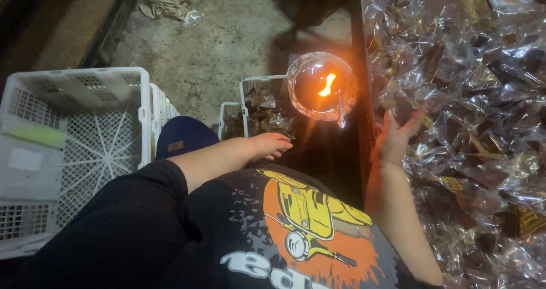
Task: Sealing plastic bags containing food items by melting the edges over a small flame.
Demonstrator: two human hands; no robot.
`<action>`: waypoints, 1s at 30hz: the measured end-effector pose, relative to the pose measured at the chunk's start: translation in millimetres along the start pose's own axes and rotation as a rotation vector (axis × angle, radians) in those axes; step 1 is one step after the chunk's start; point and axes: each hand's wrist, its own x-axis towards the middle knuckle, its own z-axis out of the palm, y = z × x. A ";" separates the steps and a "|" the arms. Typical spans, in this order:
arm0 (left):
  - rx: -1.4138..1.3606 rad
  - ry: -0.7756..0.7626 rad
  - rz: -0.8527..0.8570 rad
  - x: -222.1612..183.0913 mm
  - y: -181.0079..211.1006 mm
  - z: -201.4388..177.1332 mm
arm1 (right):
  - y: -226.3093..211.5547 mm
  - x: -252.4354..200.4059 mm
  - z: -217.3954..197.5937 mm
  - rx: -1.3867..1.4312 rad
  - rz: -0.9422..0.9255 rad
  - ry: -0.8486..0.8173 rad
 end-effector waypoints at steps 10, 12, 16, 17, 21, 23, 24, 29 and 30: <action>0.064 0.025 -0.001 -0.3 -3.0 -5.2 | -27.3 6.5 -6.5 -0.473 -0.003 -0.188; 0.050 0.027 -0.003 -2.9 -2.2 -4.6 | -34.5 1.0 -2.8 -0.396 0.013 -0.041; 0.051 0.017 0.005 -1.5 -2.7 -2.4 | -60.5 -12.2 8.2 -0.444 0.025 0.176; 0.057 0.015 0.005 1.7 -4.1 -2.2 | -62.8 -13.6 10.7 -0.480 0.076 0.222; 0.065 0.012 0.022 0.4 -4.3 -1.9 | -43.1 -6.8 -1.3 -0.282 -0.025 -0.088; 0.068 0.020 0.011 5.9 -8.1 -3.4 | -30.0 -1.0 -9.0 -0.345 0.172 -0.263; 0.065 0.022 0.011 4.9 -8.1 -2.3 | -45.3 -3.7 -1.9 -0.345 0.173 -0.266; 0.053 0.028 -0.009 0.0 -5.0 -3.1 | -24.7 11.0 -12.4 -0.327 0.329 -0.204; 0.053 0.026 -0.008 2.9 -6.6 -3.3 | -24.4 11.2 -11.8 -0.328 0.327 -0.203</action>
